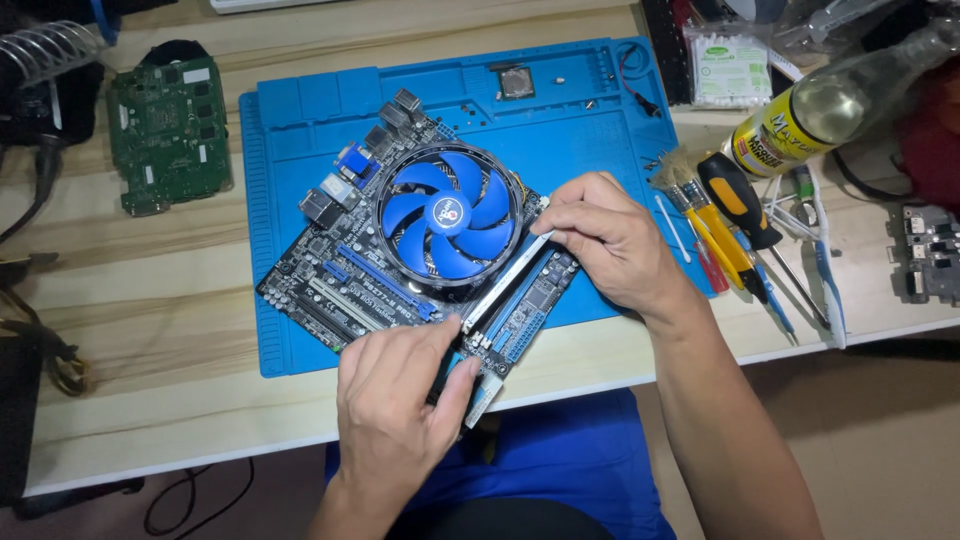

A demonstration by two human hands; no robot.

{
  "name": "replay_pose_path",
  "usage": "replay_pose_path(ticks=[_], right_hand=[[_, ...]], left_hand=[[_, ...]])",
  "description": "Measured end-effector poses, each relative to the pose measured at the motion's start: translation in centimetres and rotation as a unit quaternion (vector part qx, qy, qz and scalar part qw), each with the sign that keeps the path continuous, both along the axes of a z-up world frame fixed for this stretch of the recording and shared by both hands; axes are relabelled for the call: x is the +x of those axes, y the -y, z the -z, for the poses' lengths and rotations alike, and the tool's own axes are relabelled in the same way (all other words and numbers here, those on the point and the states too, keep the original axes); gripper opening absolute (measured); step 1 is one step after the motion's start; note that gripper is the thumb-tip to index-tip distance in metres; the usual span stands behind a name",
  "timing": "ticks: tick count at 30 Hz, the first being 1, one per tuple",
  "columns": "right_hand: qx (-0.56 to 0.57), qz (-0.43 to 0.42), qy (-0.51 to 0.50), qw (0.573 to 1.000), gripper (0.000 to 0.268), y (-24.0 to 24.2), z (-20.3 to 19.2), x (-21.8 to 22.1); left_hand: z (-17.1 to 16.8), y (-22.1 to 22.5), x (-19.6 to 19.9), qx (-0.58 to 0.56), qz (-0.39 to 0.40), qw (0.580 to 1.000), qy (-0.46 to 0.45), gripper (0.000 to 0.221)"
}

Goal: Cleaning the contacts of a RAM module with a cotton swab and installing it into a motherboard slot.

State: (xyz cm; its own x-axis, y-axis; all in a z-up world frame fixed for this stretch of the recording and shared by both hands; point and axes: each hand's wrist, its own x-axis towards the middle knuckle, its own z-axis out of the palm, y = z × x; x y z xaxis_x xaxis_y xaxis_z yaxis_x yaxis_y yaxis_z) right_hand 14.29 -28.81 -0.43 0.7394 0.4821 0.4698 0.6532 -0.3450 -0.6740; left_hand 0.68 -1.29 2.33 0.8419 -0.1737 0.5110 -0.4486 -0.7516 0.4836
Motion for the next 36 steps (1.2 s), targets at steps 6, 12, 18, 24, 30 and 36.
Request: replay_pose_path(ticks=[6, 12, 18, 24, 30, 36], right_hand=[[0.014, -0.002, 0.013, 1.000, 0.019, 0.3, 0.6, 0.5], [0.059, 0.038, -0.007, 0.998, 0.017, -0.3, 0.0, 0.8], [0.078, 0.057, -0.036, 0.995, 0.018, -0.5, 0.1, 1.3], [0.073, 0.069, -0.049, 0.994, 0.016, -0.4, 0.7, 1.5], [0.077, 0.065, -0.041, 0.994, 0.018, -0.3, 0.8, 1.4], [0.072, 0.060, -0.043, 0.995, 0.017, 0.0, 0.8, 1.2]], left_hand=[[1.2, 1.4, 1.7, -0.026, -0.005, 1.000, 0.011, 0.013], [1.5, 1.5, 2.0, -0.030, -0.001, 0.999, 0.038, 0.011], [1.7, 1.6, 2.3, -0.022, -0.005, 0.999, 0.043, 0.009], [1.7, 1.6, 2.2, -0.026, -0.005, 0.999, 0.027, 0.008], [1.5, 1.5, 2.1, -0.028, 0.005, 0.999, 0.025, 0.010], [1.0, 1.6, 2.0, -0.033, 0.020, 0.999, 0.033, 0.014]])
